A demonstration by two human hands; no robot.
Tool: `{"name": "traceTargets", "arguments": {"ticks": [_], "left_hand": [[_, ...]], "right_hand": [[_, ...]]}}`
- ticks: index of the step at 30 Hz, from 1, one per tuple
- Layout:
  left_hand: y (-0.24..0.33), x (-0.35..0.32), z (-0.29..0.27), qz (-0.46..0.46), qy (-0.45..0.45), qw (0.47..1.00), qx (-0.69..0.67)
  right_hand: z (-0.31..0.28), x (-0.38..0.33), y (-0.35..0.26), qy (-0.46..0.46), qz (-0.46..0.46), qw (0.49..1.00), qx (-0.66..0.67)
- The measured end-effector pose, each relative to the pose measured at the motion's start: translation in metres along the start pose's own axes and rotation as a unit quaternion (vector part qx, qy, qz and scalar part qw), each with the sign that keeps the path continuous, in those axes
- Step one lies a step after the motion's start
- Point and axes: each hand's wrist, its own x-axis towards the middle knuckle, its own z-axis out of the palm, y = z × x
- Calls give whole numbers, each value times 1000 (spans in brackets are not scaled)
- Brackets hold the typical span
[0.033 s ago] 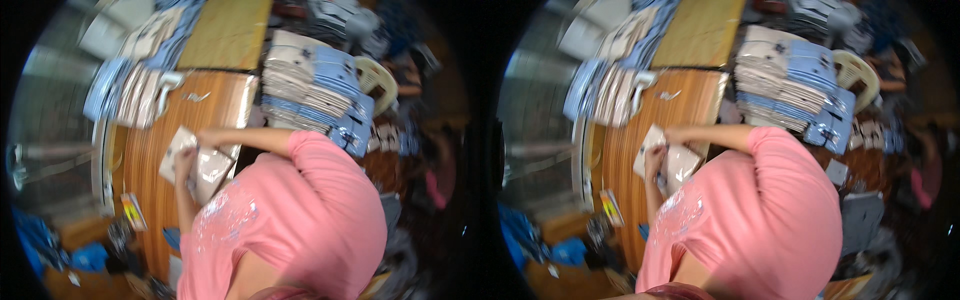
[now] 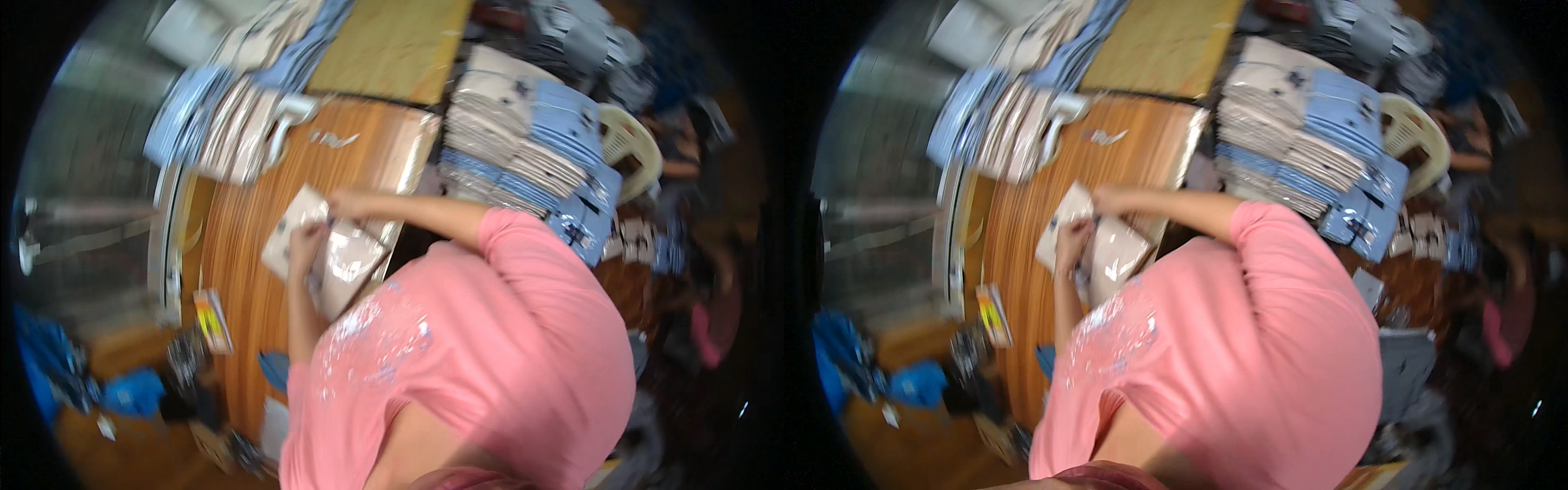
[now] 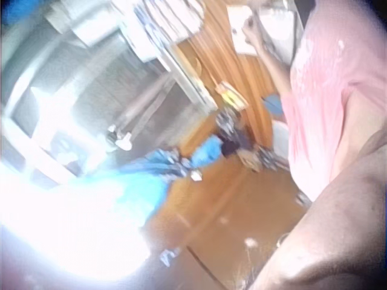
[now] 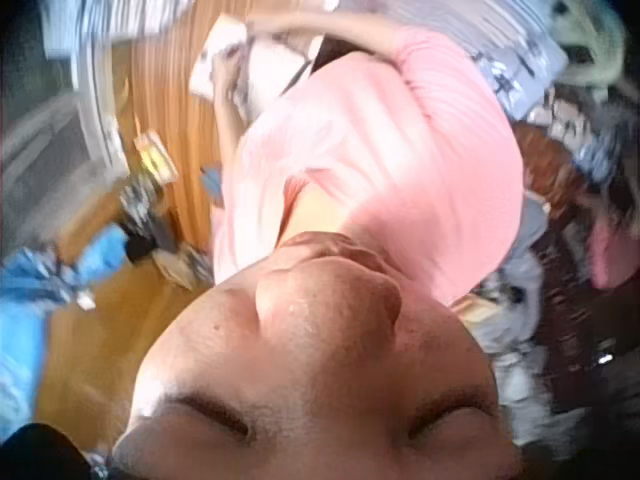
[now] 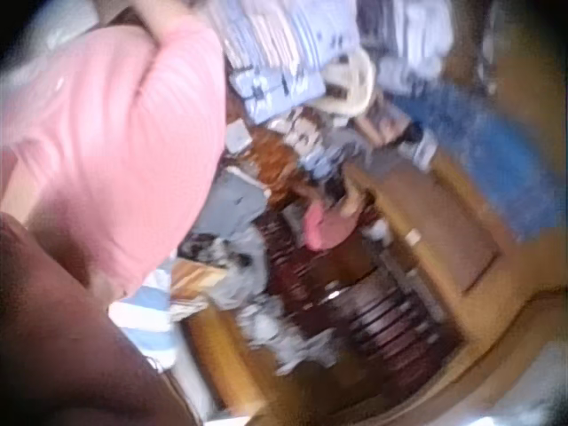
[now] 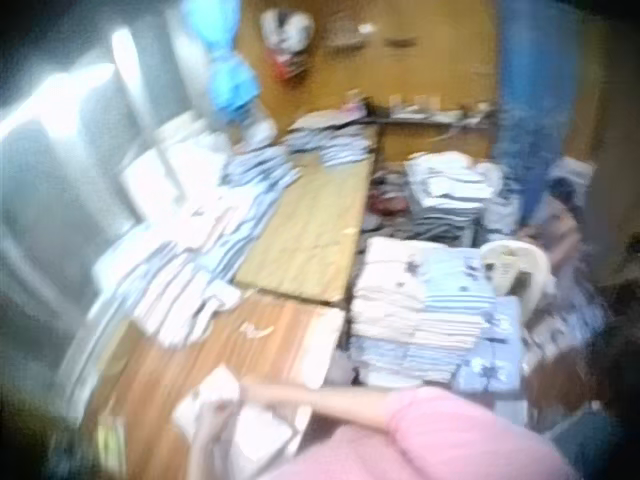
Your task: The person packages folded clothing items by placing them into clear plastic bags and securing them with rubber bands. They handle multiple items, including beige and blue garments, and stack the finished packages on the table.
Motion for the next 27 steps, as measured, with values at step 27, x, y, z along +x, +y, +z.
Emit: {"name": "traceTargets", "arguments": {"ticks": [27], "left_hand": [[27, -38, 14, 124, 218, 949, 193]], "right_hand": [[65, 47, 66, 204, -86, 969, 106]]}}
